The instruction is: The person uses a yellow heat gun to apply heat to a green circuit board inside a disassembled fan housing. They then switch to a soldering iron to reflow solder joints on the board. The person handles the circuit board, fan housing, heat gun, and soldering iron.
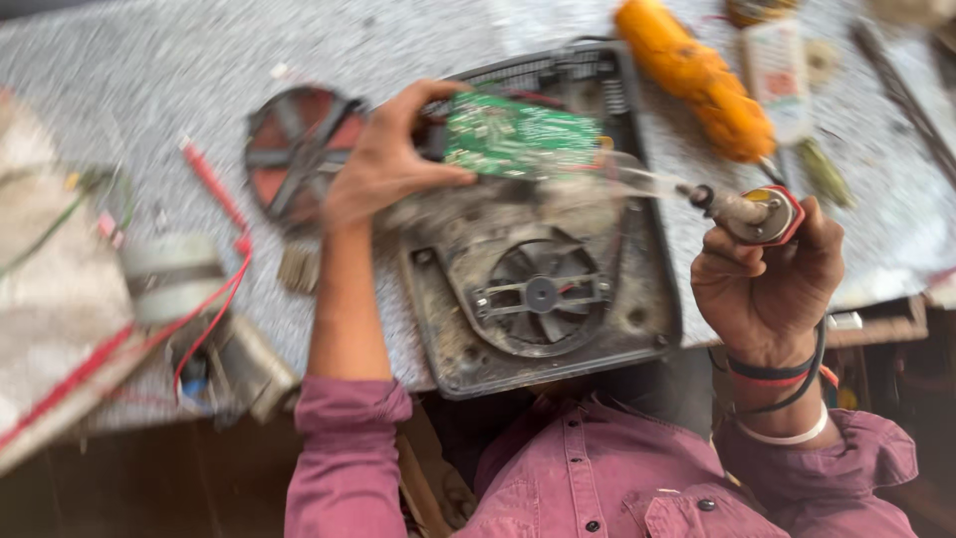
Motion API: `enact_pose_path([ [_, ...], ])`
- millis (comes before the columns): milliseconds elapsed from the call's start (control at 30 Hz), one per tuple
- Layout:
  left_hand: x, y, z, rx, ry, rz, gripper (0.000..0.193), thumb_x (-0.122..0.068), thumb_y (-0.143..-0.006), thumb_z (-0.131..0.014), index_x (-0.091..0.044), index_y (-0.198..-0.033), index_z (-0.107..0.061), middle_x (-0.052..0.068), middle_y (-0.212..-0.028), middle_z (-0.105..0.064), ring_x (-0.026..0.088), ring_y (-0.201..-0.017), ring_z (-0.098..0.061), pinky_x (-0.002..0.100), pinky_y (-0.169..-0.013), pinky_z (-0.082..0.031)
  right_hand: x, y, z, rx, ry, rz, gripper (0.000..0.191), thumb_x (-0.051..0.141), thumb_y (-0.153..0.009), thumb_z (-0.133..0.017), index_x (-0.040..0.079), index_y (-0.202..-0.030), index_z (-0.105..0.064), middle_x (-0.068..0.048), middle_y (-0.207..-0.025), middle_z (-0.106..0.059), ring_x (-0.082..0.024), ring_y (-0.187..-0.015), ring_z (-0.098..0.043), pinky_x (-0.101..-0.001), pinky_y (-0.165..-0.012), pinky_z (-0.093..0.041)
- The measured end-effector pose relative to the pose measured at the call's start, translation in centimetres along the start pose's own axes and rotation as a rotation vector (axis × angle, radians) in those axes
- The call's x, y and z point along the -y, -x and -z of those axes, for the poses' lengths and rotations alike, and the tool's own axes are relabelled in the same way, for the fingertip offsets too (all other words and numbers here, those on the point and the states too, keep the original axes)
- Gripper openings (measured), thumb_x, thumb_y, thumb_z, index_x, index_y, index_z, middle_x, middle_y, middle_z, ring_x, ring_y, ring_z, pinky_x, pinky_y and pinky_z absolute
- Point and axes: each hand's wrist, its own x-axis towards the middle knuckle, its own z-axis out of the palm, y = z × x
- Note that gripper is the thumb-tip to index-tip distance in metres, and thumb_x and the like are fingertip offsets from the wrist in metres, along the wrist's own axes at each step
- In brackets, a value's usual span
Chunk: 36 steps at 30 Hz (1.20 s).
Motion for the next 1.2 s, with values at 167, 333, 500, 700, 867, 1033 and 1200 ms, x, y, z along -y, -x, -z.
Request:
enact_pose_path([
  [167,-2.0,-0.2,-0.4,0.014,-0.100,0.129,0.082,-0.023,-0.069,-0.095,-0.008,-0.142,-0.059,0.006,-0.126,-0.069,0.015,-0.109,-0.066,0.032,-0.097,-0.057,4.1,5.6,0.2,-0.207,0.134,0.372,0.042,0.040,-0.105,-0.070,0.003,-0.124,-0.067,-0.013,-0.112,-0.072,-0.012,-0.091,-0.070,-0.0190,-0.080,-0.058],
  [333,-3.2,-0.1,-1.1,0.007,-0.077,0.129,0.094,-0.023,-0.065,-0.091,-0.006,-0.148,-0.049,0.006,-0.133,-0.063,0.018,-0.113,-0.062,0.031,-0.098,-0.052,8.6,11.6,1.3,-0.340,0.476,0.830,0.031,0.023,-0.108,-0.078,0.002,-0.126,-0.065,-0.013,-0.115,-0.071,-0.019,-0.098,-0.073,-0.0232,-0.083,-0.062],
  [500,-5.3,0.3,-1.6,-0.087,-0.156,0.143,0.088,-0.021,-0.073,-0.094,-0.003,-0.146,-0.049,0.010,-0.140,-0.059,0.022,-0.125,-0.059,0.035,-0.101,-0.049,12.1,17.6,2.4,-0.584,0.910,1.167,0.026,0.010,-0.111,-0.082,-0.006,-0.125,-0.067,-0.015,-0.115,-0.071,-0.021,-0.099,-0.074,-0.0272,-0.086,-0.063],
  [700,-12.3,-2.3,-8.7,-0.516,-0.507,0.059,0.040,-0.012,-0.099,-0.087,0.002,-0.128,-0.063,0.014,-0.126,-0.068,0.025,-0.113,-0.066,0.036,-0.099,-0.054,15.3,21.8,4.7,-0.790,1.113,1.262,0.023,0.008,-0.109,-0.081,-0.004,-0.124,-0.069,-0.011,-0.116,-0.072,-0.018,-0.094,-0.074,-0.0270,-0.084,-0.064],
  [867,-16.6,-8.3,-25.5,0.102,-0.496,-0.579,0.043,-0.017,-0.082,-0.088,-0.004,-0.119,-0.072,0.015,-0.118,-0.073,0.033,-0.113,-0.069,0.044,-0.100,-0.053,16.3,22.4,6.3,-0.803,0.993,1.314,0.025,0.007,-0.104,-0.080,-0.006,-0.122,-0.067,-0.014,-0.115,-0.073,-0.021,-0.099,-0.076,-0.0279,-0.085,-0.064],
  [1033,-18.4,-13.0,-41.3,0.292,-0.588,-0.665,0.050,-0.028,-0.080,-0.083,0.004,-0.113,-0.065,0.020,-0.114,-0.069,0.034,-0.102,-0.065,0.046,-0.086,-0.055,15.8,23.1,6.4,-0.820,0.972,1.363,0.029,0.007,-0.103,-0.080,-0.008,-0.124,-0.067,-0.015,-0.117,-0.072,-0.021,-0.101,-0.075,-0.0274,-0.086,-0.063],
  [1200,-16.9,-15.1,-49.9,-0.006,-0.971,-0.724,0.043,-0.014,-0.081,-0.072,0.005,-0.118,-0.061,0.017,-0.112,-0.069,0.029,-0.103,-0.063,0.038,-0.076,-0.059,16.4,26.1,6.7,-0.806,0.835,1.283,0.028,0.007,-0.102,-0.079,-0.006,-0.124,-0.066,-0.016,-0.117,-0.073,-0.024,-0.103,-0.077,-0.0270,-0.087,-0.063],
])
